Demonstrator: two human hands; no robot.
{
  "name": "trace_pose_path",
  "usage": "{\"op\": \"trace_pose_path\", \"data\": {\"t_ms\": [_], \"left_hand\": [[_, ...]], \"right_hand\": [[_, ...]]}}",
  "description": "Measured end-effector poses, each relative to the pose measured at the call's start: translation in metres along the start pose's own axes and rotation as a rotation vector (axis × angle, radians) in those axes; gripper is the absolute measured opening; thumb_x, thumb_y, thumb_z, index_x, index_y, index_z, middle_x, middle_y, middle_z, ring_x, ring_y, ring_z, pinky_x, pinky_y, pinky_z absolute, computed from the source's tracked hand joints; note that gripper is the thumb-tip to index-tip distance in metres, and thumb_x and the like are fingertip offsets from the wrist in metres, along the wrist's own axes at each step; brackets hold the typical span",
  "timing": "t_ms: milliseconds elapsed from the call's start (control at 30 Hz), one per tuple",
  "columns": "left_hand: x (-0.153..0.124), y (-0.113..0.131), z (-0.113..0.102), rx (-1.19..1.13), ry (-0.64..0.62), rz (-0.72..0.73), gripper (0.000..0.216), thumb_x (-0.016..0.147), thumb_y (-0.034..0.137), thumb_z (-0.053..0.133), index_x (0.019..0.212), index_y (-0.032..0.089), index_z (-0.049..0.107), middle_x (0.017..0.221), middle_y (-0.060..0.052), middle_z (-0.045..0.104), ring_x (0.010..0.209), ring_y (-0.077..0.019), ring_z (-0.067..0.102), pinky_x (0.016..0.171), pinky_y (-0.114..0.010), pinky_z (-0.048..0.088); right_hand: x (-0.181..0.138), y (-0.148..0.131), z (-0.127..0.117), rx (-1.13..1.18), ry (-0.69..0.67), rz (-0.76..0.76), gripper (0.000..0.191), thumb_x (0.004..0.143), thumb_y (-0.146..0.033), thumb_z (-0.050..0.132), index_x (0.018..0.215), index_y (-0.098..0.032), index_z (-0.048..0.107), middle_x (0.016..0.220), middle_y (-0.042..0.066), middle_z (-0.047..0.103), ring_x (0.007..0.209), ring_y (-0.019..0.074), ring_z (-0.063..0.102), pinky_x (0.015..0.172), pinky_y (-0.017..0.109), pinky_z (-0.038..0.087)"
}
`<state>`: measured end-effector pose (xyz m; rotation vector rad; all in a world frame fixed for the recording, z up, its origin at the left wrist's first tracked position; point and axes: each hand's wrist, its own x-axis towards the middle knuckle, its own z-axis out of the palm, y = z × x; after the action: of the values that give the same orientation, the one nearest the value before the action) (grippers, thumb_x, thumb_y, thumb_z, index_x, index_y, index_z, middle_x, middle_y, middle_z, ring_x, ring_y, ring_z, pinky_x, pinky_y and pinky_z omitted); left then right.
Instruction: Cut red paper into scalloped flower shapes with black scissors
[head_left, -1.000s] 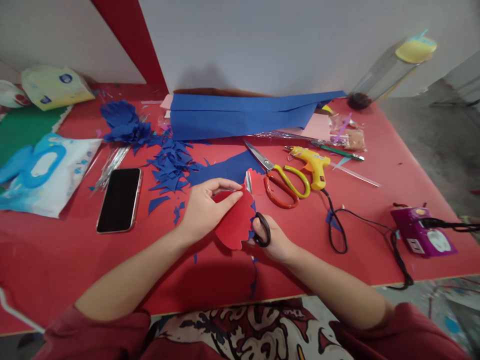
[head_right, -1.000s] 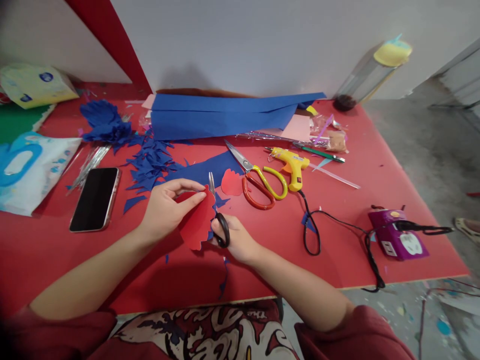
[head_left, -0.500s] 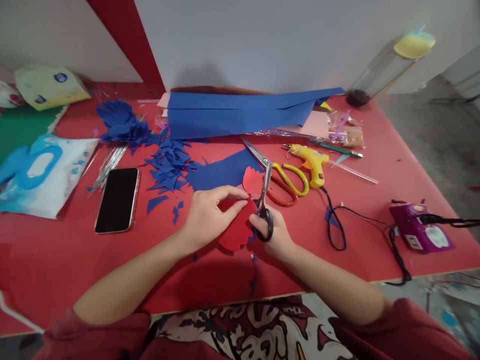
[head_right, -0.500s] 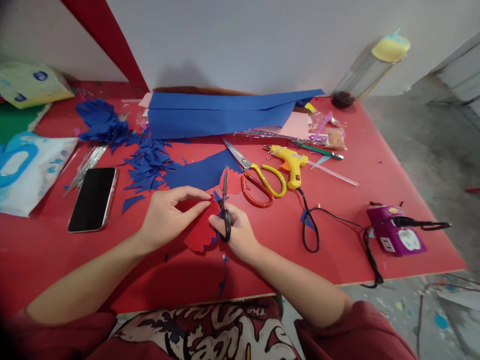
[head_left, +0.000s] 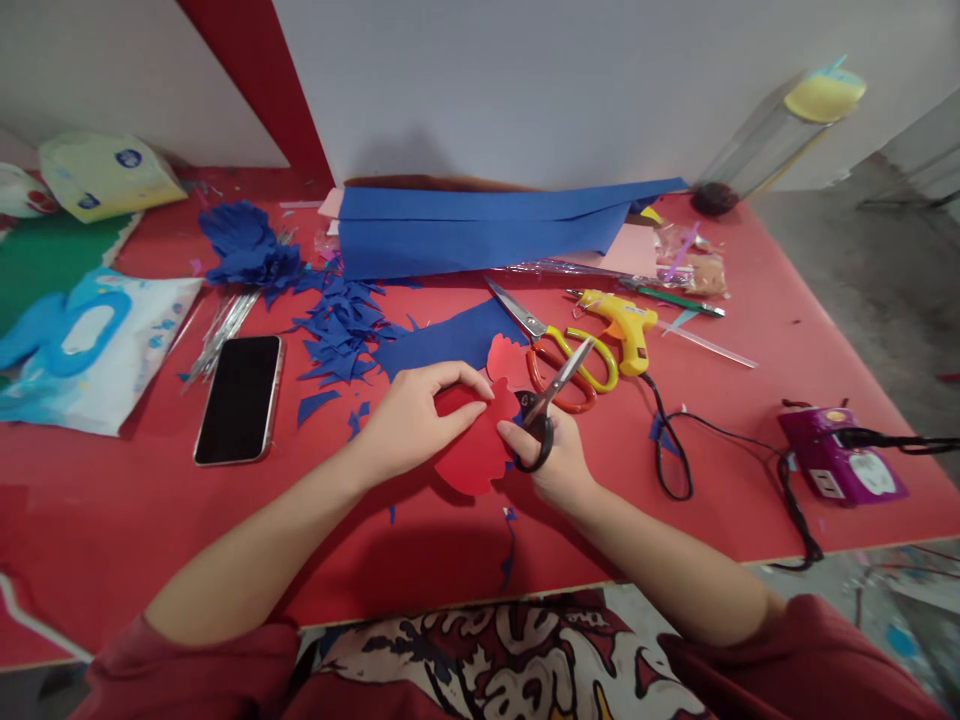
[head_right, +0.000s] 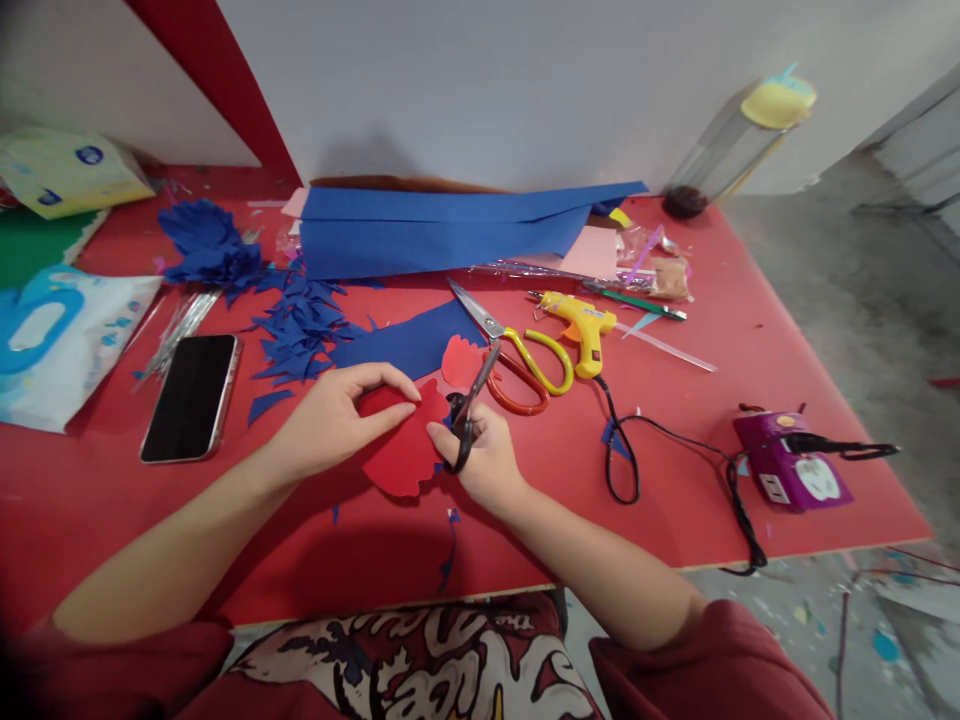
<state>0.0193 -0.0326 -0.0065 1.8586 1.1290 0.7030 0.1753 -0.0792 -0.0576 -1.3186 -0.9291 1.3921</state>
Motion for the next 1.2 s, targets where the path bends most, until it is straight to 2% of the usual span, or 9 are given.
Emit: {"op": "trace_pose_path", "data": {"t_ms": [167,433,600,767,867,967,1200], "left_hand": [[0.001,0.002,-0.011,-0.062,-0.182,-0.040,0.019,0.073,0.011,0.055,0.071,0.022,0.070,0.072,0.003,0.073,0.067,-0.0139,0.066,0.071,-0.024,0.051],[0.000,0.003,-0.011,0.027,-0.305,-0.047,0.021,0.077,0.017,0.055,0.089,0.019,0.073,0.089,0.000,0.075,0.079,-0.0151,0.068,0.078,-0.025,0.050],[0.000,0.003,-0.014,0.090,-0.284,-0.014,0.026,0.078,0.013,0.052,0.092,0.021,0.072,0.093,0.001,0.074,0.085,-0.0142,0.068,0.080,-0.024,0.050],[0.000,0.004,-0.021,0.190,-0.257,0.034,0.029,0.079,0.013,0.049,0.096,0.021,0.071,0.095,0.001,0.074,0.085,-0.0146,0.068,0.080,-0.024,0.051],[0.001,0.003,-0.026,0.279,-0.208,0.064,0.030,0.081,0.012,0.047,0.098,0.020,0.070,0.100,0.000,0.073,0.090,-0.0149,0.067,0.085,-0.025,0.050],[0.002,0.000,-0.031,0.350,-0.151,0.080,0.030,0.081,0.013,0.047,0.100,0.020,0.069,0.102,-0.001,0.072,0.095,-0.0152,0.066,0.089,-0.026,0.049],[0.002,0.002,-0.046,0.399,-0.024,0.048,0.032,0.081,0.014,0.047,0.106,0.019,0.065,0.110,-0.002,0.070,0.104,-0.0160,0.063,0.095,-0.029,0.047]], "right_hand": [[0.000,-0.001,0.000,0.025,0.052,-0.072,0.026,0.064,-0.031,0.067,0.060,-0.020,0.044,0.051,-0.004,0.047,0.046,0.0098,0.044,0.046,0.023,0.040],[0.001,-0.002,0.001,0.027,0.061,-0.096,0.028,0.063,-0.030,0.067,0.059,-0.019,0.041,0.049,-0.006,0.047,0.044,0.0084,0.043,0.043,0.021,0.038],[0.002,0.005,-0.002,0.076,0.053,-0.109,0.024,0.065,-0.029,0.068,0.062,-0.018,0.047,0.053,-0.005,0.050,0.048,0.0084,0.045,0.046,0.021,0.039],[0.004,0.007,-0.004,0.106,0.017,-0.075,0.018,0.067,-0.028,0.068,0.067,-0.017,0.053,0.047,-0.007,0.047,0.043,0.0072,0.039,0.043,0.020,0.032],[0.006,0.006,-0.002,0.086,-0.073,0.000,0.020,0.069,-0.030,0.066,0.066,-0.016,0.054,0.050,-0.004,0.053,0.043,0.0073,0.041,0.044,0.020,0.032],[0.006,0.005,0.001,0.076,-0.190,0.069,0.027,0.070,-0.036,0.067,0.063,-0.016,0.051,0.051,-0.004,0.052,0.043,0.0068,0.040,0.044,0.021,0.032],[0.005,0.007,0.001,0.131,-0.427,0.064,0.043,0.067,-0.055,0.069,0.069,-0.016,0.050,0.056,-0.004,0.049,0.044,0.0063,0.040,0.045,0.022,0.032]]}}
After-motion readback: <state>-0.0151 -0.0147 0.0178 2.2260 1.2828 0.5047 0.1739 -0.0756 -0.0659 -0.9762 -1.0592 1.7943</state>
